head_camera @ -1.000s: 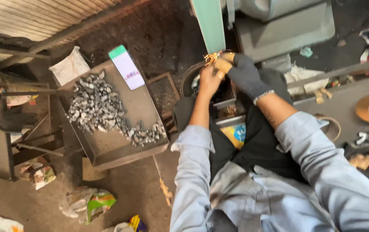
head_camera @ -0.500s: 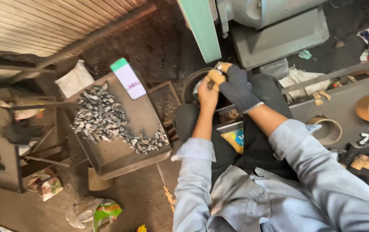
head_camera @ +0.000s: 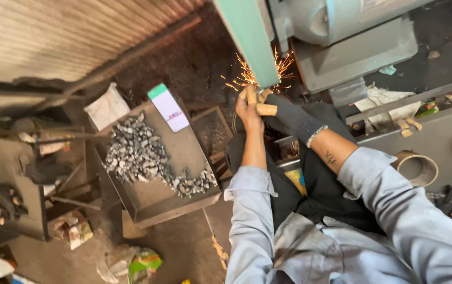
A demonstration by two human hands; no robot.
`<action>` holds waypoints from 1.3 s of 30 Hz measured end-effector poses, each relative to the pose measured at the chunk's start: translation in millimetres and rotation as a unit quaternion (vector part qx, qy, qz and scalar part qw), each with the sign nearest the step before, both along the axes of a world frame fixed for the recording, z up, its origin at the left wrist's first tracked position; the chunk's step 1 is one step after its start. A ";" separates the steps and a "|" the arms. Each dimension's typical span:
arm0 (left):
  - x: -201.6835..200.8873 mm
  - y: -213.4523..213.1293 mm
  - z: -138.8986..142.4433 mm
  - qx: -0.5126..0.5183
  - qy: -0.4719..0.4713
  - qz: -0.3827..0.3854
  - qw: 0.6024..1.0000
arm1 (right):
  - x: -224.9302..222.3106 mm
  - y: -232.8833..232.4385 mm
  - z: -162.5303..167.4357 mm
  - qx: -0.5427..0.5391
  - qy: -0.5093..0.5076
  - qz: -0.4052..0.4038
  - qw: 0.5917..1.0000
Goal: The person sits on the floor and grinds small metal workpieces one at a time against a running bench grinder, producing sparks, then places the ground pieces onto a metal tray holding a pile of similar finished pieces. The person occasionally touches a smartphone lying on the tray between grinding pieces.
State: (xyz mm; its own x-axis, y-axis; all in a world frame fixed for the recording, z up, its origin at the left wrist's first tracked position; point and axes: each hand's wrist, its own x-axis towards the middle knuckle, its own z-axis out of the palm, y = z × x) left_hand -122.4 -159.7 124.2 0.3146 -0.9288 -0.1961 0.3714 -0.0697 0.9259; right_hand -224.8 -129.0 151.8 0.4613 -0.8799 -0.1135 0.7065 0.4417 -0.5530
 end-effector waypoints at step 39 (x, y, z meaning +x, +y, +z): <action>-17.4 60.4 8.0 0.056 0.340 -0.300 0.890 | -70.0 26.4 45.9 -0.079 0.212 0.044 0.973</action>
State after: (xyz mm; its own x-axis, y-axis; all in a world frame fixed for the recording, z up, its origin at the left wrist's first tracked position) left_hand -139.8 -99.2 132.2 -0.4572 -0.8521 -0.2547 0.7076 -0.5220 0.4762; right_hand -294.8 -102.6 197.7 0.4768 -0.8611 -0.1765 0.3641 0.3762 -0.8520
